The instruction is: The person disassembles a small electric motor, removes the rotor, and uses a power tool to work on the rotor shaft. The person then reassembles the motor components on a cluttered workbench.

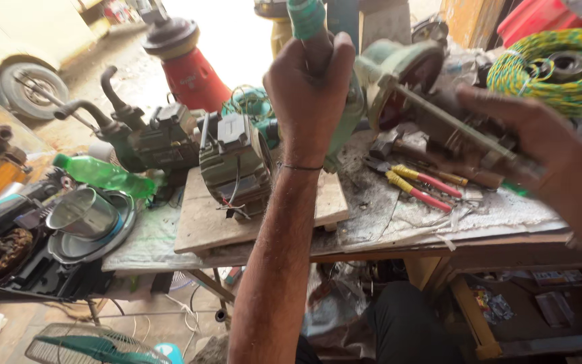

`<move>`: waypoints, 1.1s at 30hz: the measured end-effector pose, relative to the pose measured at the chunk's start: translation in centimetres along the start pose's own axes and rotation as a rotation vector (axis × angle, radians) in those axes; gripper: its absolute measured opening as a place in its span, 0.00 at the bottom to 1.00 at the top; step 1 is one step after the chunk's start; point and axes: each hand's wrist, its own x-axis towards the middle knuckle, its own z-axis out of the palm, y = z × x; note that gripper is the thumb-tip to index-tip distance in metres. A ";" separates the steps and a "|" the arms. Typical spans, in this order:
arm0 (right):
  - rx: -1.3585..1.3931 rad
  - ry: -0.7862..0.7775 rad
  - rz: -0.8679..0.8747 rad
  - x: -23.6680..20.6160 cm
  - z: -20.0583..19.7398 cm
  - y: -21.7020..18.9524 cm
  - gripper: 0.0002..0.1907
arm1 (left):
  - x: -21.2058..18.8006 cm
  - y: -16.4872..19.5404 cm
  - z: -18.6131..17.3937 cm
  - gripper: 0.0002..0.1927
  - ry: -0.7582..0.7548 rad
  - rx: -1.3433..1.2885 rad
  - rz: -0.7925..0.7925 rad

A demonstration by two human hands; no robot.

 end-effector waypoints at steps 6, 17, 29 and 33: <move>0.339 -0.311 0.132 -2.3 -2.6 1.0 0.28 | 0.2 -0.7 1.1 0.14 -0.199 0.128 -0.084; 0.477 -0.472 0.053 0.6 -5.2 12.3 0.26 | -5.4 -11.0 7.4 0.25 -0.658 0.305 -0.564; 0.258 -0.471 0.236 7.9 -7.2 13.6 0.36 | -5.4 -19.6 11.7 0.29 -1.033 0.652 -0.603; -0.251 -0.094 0.136 12.1 -9.1 10.3 0.39 | -4.6 -18.7 11.0 0.28 -1.062 0.732 -0.763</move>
